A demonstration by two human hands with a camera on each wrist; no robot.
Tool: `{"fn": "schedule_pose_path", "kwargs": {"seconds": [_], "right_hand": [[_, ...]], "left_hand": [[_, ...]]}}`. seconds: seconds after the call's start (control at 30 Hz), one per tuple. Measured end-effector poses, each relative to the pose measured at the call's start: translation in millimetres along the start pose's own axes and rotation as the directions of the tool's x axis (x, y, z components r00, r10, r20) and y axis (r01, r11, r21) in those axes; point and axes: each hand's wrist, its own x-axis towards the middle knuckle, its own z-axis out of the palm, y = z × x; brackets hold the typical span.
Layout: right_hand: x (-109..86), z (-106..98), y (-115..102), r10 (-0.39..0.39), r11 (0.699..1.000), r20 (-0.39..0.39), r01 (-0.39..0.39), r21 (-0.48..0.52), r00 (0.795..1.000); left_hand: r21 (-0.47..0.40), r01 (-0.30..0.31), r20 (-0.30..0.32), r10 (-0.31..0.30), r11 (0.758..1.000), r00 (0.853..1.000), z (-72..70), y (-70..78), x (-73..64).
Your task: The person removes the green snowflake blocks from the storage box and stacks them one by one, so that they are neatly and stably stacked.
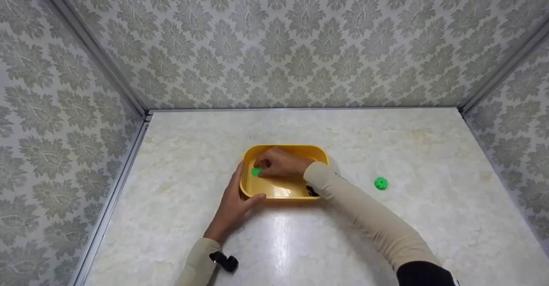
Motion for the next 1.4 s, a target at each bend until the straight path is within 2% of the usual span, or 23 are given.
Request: {"fn": "schedule_pose_path", "kwargs": {"seconds": [0.23,0.53,0.63,0.8,1.07,1.23,1.4], "right_hand": [[0.1,-2,-3,-0.034,0.999,0.000,0.034,-0.024,0.999],[-5.2,-13,-14,0.053,0.997,0.063,-0.057,0.058,0.997],[-8.1,-20,-18,0.061,0.996,0.080,-0.066,0.062,0.995],[-10.4,-33,-25,0.031,0.999,0.070,-0.033,0.020,0.997],[-13.9,-46,-36,0.005,1.000,0.061,-0.004,-0.023,0.998],[-24.2,-48,-40,0.003,0.999,0.061,-0.001,-0.033,0.998],[-40.1,-51,-37,0.001,1.000,0.023,-0.001,-0.016,1.000]], "left_hand": [[0.008,0.018,0.005,-0.018,1.000,1.000,0.6,1.9,0.1],[-0.004,0.038,0.017,-0.038,0.999,0.999,0.8,2.1,-0.9],[-0.002,0.044,0.014,-0.044,0.999,0.999,1.2,2.5,-0.6],[0.026,0.048,0.003,-0.048,0.999,0.999,1.0,3.0,-0.2],[0.016,0.044,-0.002,-0.044,0.999,0.999,-1.7,0.2,0.6],[0.005,0.037,-0.003,-0.037,0.999,0.999,-1.8,-0.1,1.0],[0.008,0.039,0.005,-0.039,0.999,0.999,-0.1,1.3,1.9]]}}
